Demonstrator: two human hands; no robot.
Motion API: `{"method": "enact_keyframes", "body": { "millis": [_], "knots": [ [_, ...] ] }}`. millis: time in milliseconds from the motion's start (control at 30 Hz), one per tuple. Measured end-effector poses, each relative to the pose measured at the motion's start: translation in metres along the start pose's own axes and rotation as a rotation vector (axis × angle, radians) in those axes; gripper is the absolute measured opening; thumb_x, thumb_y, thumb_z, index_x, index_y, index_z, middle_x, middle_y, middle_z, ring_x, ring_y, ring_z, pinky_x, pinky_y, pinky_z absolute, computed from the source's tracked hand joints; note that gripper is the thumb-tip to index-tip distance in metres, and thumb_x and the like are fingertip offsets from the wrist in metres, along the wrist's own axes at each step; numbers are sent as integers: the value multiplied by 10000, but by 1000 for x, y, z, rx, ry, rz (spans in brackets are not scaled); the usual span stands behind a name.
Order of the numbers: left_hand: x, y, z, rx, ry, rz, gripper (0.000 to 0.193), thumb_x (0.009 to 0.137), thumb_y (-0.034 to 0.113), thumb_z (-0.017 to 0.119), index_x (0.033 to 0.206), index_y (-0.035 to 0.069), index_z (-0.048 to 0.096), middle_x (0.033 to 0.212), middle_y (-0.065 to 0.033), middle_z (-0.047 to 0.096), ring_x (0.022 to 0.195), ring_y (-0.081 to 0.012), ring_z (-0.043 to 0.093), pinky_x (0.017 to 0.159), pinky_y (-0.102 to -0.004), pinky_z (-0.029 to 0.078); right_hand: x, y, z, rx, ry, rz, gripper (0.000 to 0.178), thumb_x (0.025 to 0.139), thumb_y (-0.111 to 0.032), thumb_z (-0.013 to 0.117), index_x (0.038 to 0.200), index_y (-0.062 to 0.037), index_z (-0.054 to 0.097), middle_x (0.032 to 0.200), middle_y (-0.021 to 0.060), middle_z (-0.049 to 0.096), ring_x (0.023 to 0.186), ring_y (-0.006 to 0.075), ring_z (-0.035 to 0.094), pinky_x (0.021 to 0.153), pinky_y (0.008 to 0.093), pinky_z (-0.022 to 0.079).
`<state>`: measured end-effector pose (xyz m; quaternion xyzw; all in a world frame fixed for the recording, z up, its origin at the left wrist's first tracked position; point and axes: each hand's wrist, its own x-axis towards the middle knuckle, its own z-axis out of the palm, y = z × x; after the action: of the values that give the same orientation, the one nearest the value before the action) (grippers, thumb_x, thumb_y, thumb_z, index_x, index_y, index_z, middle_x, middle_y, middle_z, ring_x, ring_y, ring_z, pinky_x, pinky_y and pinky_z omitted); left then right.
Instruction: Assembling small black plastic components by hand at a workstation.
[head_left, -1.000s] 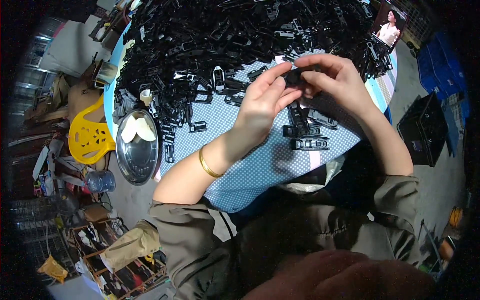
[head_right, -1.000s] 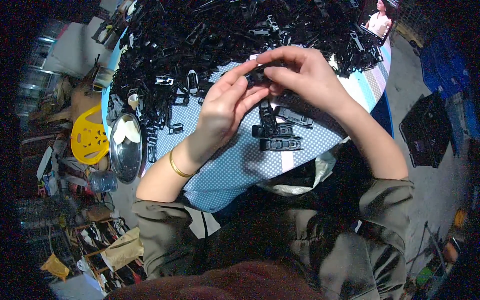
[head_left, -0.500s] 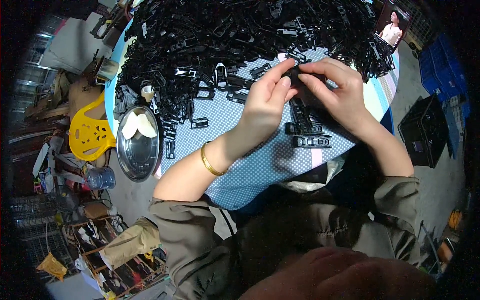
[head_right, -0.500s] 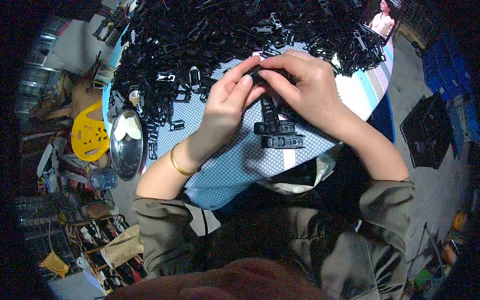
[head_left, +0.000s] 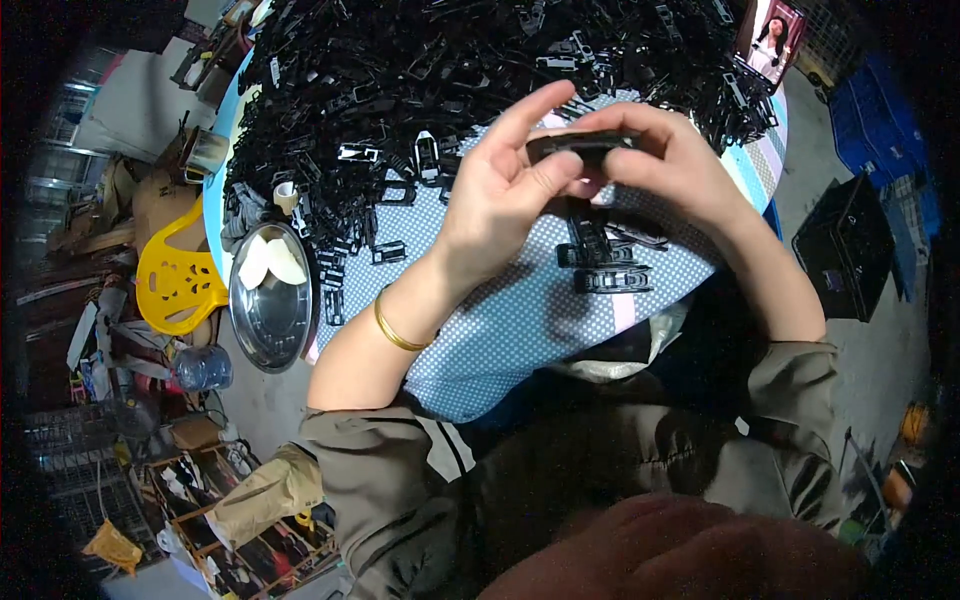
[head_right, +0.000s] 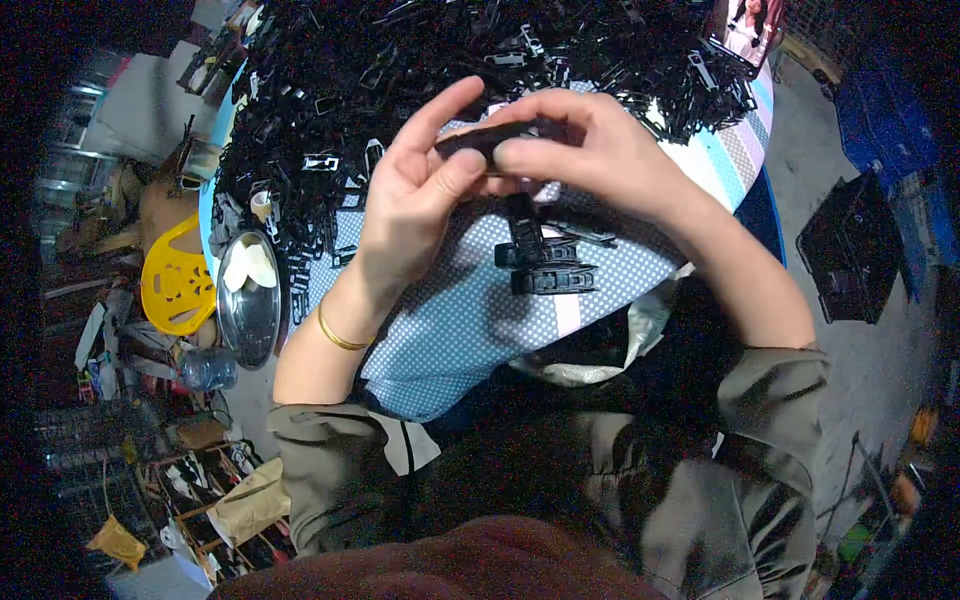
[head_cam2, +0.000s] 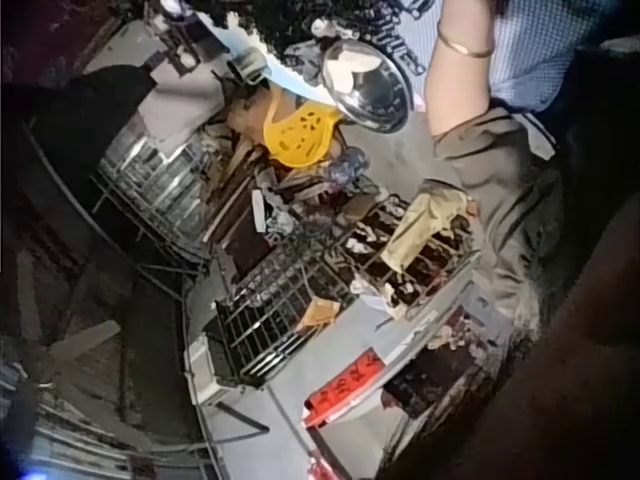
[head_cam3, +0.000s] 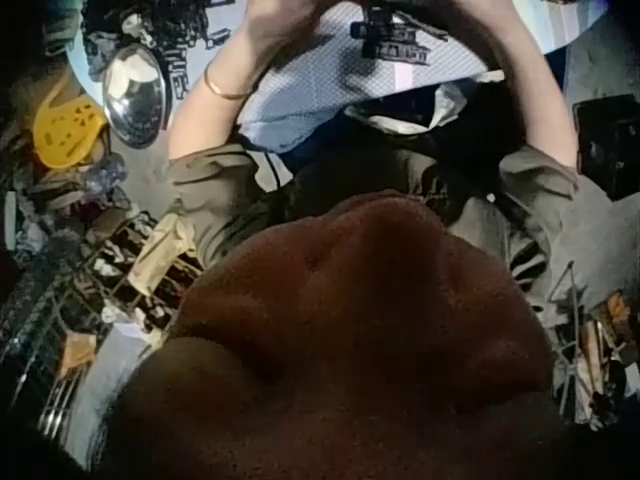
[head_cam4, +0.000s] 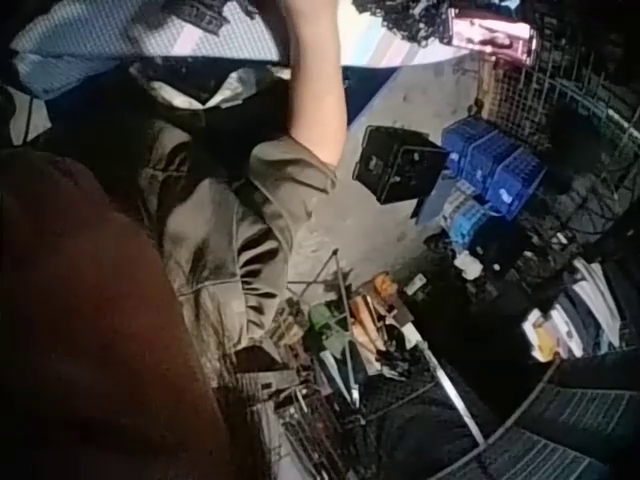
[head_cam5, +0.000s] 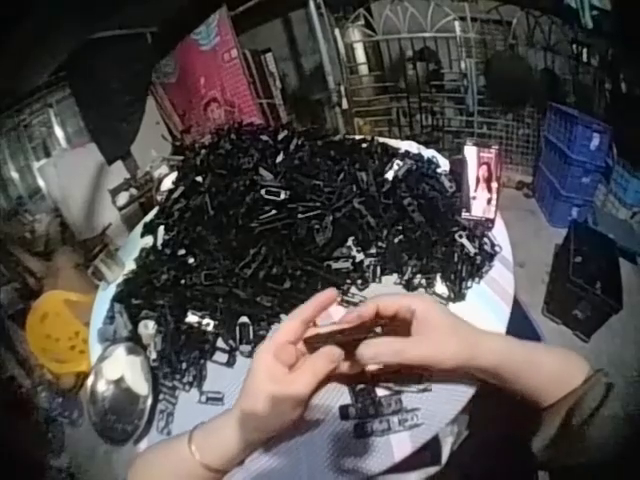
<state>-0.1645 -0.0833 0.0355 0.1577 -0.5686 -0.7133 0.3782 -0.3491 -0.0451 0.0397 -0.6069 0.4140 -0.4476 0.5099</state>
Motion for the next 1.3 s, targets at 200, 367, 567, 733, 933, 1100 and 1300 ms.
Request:
{"method": "enact_keyframes", "body": {
  "millis": [200,367,567,733,933,1100,1300],
  "knots": [
    [3,13,-1,106,-68,-33,491,871,65,479,1310,-28,281,906,-150,608,680,-187,632,605,-250,520,1,7,-13,-99,16,-114,423,769,-247,631,1105,3,575,930,104,633,843,151,610,727,255,505],
    [-1,5,5,132,-19,-28,432,873,83,486,1260,-34,335,963,-161,593,828,-181,612,720,-268,509,11,8,-37,-40,-122,-80,522,833,-472,527,1103,-27,571,989,75,613,909,136,584,725,230,483],
    [-12,-18,16,1104,-363,572,312,705,51,641,1009,16,585,994,-118,596,1030,-291,524,910,-392,434,2,13,-30,-817,133,48,372,731,-176,691,1035,6,579,879,85,619,779,133,581,699,270,472],
    [-2,-4,4,1105,-183,582,313,658,142,712,939,37,625,929,-116,610,870,-261,569,744,-339,459,-3,13,-24,-805,60,-2,321,737,-33,614,1052,-5,560,888,131,622,819,185,610,717,306,483],
    [15,31,-55,1127,356,185,200,764,111,633,939,14,635,823,-64,639,756,-112,587,702,-235,457,-2,12,-37,-488,161,-12,408,738,35,543,1128,-85,555,772,-31,461,678,58,430,656,184,392],
    [10,45,-62,1532,-231,107,301,674,112,674,953,14,618,887,-118,622,855,-259,554,793,-327,434,-4,7,-51,-269,82,17,363,727,-9,609,1088,-37,583,812,-23,506,710,53,478,679,191,412],
    [4,30,-51,1640,-208,145,325,650,33,663,965,15,585,823,-131,582,817,-303,527,764,-373,425,1,21,-53,-427,42,57,276,746,-42,653,1013,-10,594,865,8,576,762,64,549,728,226,472]
  ]
}}
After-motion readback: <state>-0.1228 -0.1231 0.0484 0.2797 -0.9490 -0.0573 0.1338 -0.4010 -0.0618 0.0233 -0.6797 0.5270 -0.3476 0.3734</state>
